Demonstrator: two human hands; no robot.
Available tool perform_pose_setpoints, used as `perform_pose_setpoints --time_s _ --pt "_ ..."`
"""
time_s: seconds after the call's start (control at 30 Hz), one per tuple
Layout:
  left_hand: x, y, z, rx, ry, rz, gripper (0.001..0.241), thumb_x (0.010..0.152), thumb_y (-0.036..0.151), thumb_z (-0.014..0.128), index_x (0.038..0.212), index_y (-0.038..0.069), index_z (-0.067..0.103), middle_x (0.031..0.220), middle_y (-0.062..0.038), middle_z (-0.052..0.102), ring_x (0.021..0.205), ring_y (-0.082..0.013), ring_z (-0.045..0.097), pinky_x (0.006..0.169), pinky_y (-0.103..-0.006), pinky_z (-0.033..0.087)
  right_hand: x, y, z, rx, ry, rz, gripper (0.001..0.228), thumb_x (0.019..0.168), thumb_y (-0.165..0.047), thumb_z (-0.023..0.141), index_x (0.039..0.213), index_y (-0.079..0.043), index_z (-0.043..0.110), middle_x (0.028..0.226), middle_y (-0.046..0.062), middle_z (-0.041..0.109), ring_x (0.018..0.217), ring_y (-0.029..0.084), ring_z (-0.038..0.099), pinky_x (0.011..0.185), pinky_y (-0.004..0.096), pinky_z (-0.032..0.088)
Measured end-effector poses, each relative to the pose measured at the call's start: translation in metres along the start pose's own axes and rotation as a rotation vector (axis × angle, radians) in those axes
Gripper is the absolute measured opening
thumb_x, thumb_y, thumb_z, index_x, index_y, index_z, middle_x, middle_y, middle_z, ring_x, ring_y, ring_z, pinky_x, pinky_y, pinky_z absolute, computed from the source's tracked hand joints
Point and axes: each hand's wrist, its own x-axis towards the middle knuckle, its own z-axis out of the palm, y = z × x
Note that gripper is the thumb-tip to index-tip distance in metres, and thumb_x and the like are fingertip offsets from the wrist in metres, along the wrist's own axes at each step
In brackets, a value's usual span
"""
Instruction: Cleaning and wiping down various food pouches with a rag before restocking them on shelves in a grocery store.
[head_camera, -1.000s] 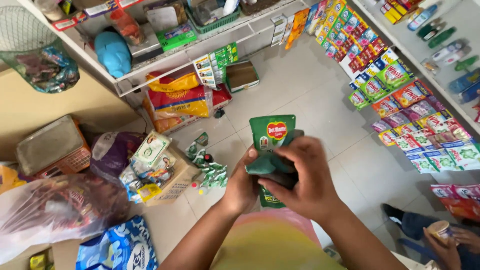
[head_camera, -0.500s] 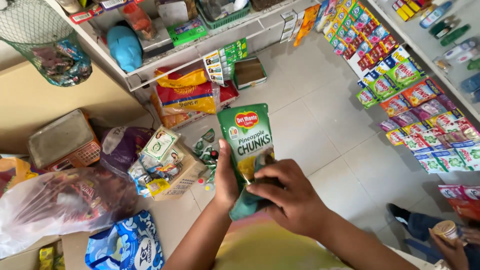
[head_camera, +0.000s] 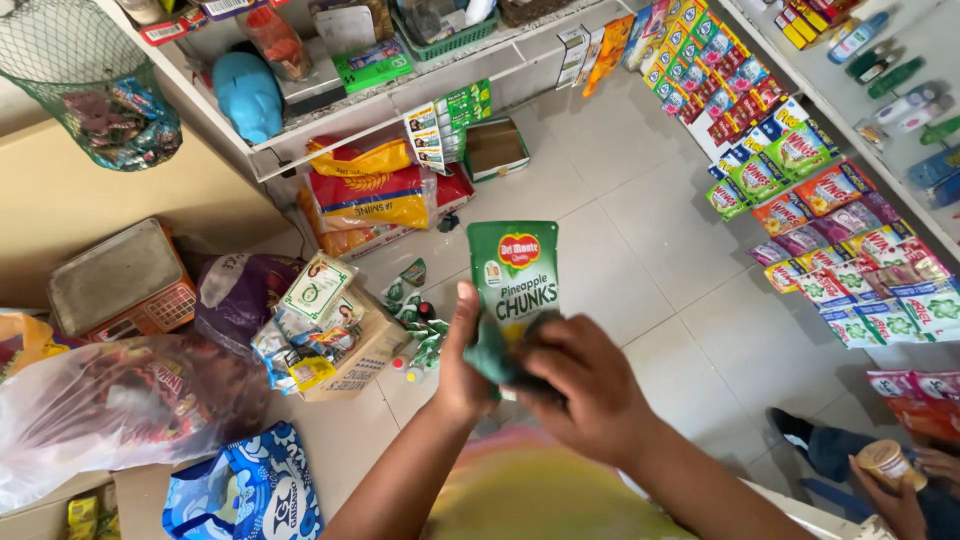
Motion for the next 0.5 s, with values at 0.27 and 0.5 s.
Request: perform_pose_setpoints --time_s 0.27,0.5 --pt "-0.008 -0.013 0.008 0.058 0.0 -0.03 0.079 0.102 0.066 0.03 0.139 0.0 0.054 0.13 -0.019 0.066 0.117 -0.0308 0.067 0.104 -0.0458 0.053 0.03 0.02 -0.011 -0.125 0.048 0.033 0.04 0.075 -0.007 0.079 0.114 -0.01 0.074 0.11 0.01 0.057 0.096 0.028 0.063 0.081 0.038 0.055" --pt "0.003 -0.023 -0.015 0.076 0.042 0.003 0.071 0.105 0.06 0.028 0.139 0.001 0.051 0.129 -0.018 0.065 0.115 -0.0291 0.068 0.104 -0.0453 0.054 0.041 0.012 -0.012 -0.16 0.076 0.076 0.034 0.078 -0.003 0.077 0.111 -0.008 0.069 0.114 0.011 0.057 0.097 0.031 0.061 0.082 0.042 0.052"
